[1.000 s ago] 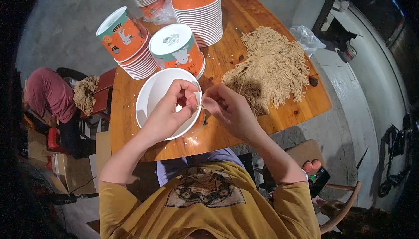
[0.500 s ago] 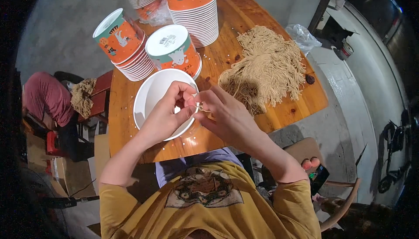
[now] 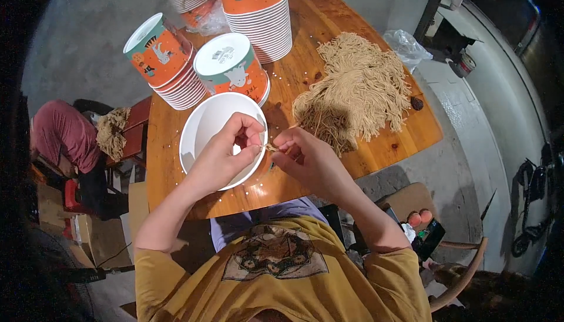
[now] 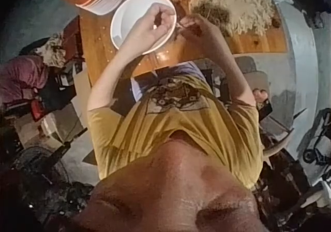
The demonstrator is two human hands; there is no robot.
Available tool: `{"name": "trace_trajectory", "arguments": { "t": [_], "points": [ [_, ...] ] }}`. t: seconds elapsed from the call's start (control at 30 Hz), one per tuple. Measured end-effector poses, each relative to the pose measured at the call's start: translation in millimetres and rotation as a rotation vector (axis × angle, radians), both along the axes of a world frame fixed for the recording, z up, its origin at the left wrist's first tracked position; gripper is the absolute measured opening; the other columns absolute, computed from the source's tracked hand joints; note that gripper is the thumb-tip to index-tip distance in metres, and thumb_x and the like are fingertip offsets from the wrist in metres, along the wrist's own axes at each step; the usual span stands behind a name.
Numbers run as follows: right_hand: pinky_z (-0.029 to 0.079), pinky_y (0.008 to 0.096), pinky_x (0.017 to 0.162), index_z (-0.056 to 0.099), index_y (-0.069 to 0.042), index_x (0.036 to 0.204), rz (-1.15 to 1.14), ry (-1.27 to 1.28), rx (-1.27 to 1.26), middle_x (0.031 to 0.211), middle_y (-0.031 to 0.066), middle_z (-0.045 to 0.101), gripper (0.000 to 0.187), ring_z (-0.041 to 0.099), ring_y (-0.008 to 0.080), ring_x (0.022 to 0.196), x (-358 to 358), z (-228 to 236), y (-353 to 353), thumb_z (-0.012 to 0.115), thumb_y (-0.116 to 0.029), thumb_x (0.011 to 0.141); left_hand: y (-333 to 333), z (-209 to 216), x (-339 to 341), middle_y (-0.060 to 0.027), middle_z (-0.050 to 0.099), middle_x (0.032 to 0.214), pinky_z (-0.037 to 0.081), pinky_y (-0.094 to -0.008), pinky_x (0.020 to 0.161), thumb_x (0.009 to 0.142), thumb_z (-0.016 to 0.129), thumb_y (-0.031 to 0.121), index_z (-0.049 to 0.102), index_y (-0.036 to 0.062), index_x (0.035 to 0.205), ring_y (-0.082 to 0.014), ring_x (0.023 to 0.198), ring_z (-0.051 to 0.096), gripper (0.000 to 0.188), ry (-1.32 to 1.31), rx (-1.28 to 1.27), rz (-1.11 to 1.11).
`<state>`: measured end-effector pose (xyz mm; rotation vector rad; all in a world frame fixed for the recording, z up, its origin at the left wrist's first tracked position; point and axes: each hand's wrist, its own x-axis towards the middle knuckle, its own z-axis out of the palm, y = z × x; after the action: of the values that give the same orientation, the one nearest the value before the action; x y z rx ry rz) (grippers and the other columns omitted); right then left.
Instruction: Bundling fibrous material with rubber bands and placing them into themed paper cups.
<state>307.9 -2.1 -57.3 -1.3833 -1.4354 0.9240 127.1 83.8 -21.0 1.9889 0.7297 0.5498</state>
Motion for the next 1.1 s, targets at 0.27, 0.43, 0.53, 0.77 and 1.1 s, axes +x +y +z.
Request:
{"name": "trace_trajectory", "arguments": {
  "t": [0.27,0.43,0.53,0.77,1.1],
  "points": [
    [0.04,0.0207,0.062,0.054,-0.002,0.097,0.005,0.009,-0.027,0.079,-0.0025,0.053,0.016,0.046,0.0031,0.071,-0.4,0.7,3.9,0.055,-0.018,0.094,-0.1,0.7,-0.7,-0.0059,0.051,0.085,0.045,-0.0287,0.074,0.087,0.055,0.005,0.047,0.0018,0.107,-0.0163,0.078,0.051,0.022,0.031,0.03,-0.004],
    [0.043,0.029,0.059,0.054,-0.003,0.094,-0.112,0.015,0.068,0.074,0.0077,0.056,0.014,0.051,0.0147,0.063,-3.5,-4.9,1.4,0.056,-0.017,0.092,-0.4,-0.1,-1.1,-0.0071,0.051,0.086,0.045,-0.0297,0.074,0.087,0.053,0.004,0.047,0.0015,0.106,-0.0184,0.078,0.051,0.02,0.034,0.07,0.012],
    [0.045,0.0305,0.06,0.053,-0.003,0.096,-0.127,-0.081,0.161,0.077,0.0103,0.057,0.014,0.055,0.0191,0.064,-5.9,-3.0,0.4,0.055,-0.017,0.093,-0.4,0.3,-1.4,-0.0075,0.051,0.086,0.045,-0.0304,0.074,0.087,0.053,0.004,0.047,0.0012,0.106,-0.019,0.078,0.051,0.02,0.042,0.07,0.013],
    [0.048,0.0316,0.063,0.054,-0.003,0.102,-0.073,-0.172,0.116,0.088,0.0114,0.06,0.022,0.06,0.0222,0.07,-10.1,6.2,-0.3,0.059,-0.021,0.091,-1.2,2.0,-0.5,-0.0076,0.051,0.085,0.044,-0.0307,0.074,0.086,0.053,0.004,0.047,0.0008,0.106,-0.0193,0.079,0.051,0.021,0.048,0.047,0.021],
    [0.048,0.0306,0.058,0.05,-0.004,0.089,-0.074,-0.228,0.285,0.093,0.0082,0.06,0.02,0.059,0.0226,0.065,-13.5,-2.6,5.5,0.065,-0.017,0.086,-1.3,2.4,-0.7,-0.0034,0.051,0.086,0.044,-0.0276,0.077,0.083,0.055,-0.001,0.048,0.0049,0.107,-0.0129,0.08,0.051,0.025,0.042,0.029,-0.006]
  ]
}}
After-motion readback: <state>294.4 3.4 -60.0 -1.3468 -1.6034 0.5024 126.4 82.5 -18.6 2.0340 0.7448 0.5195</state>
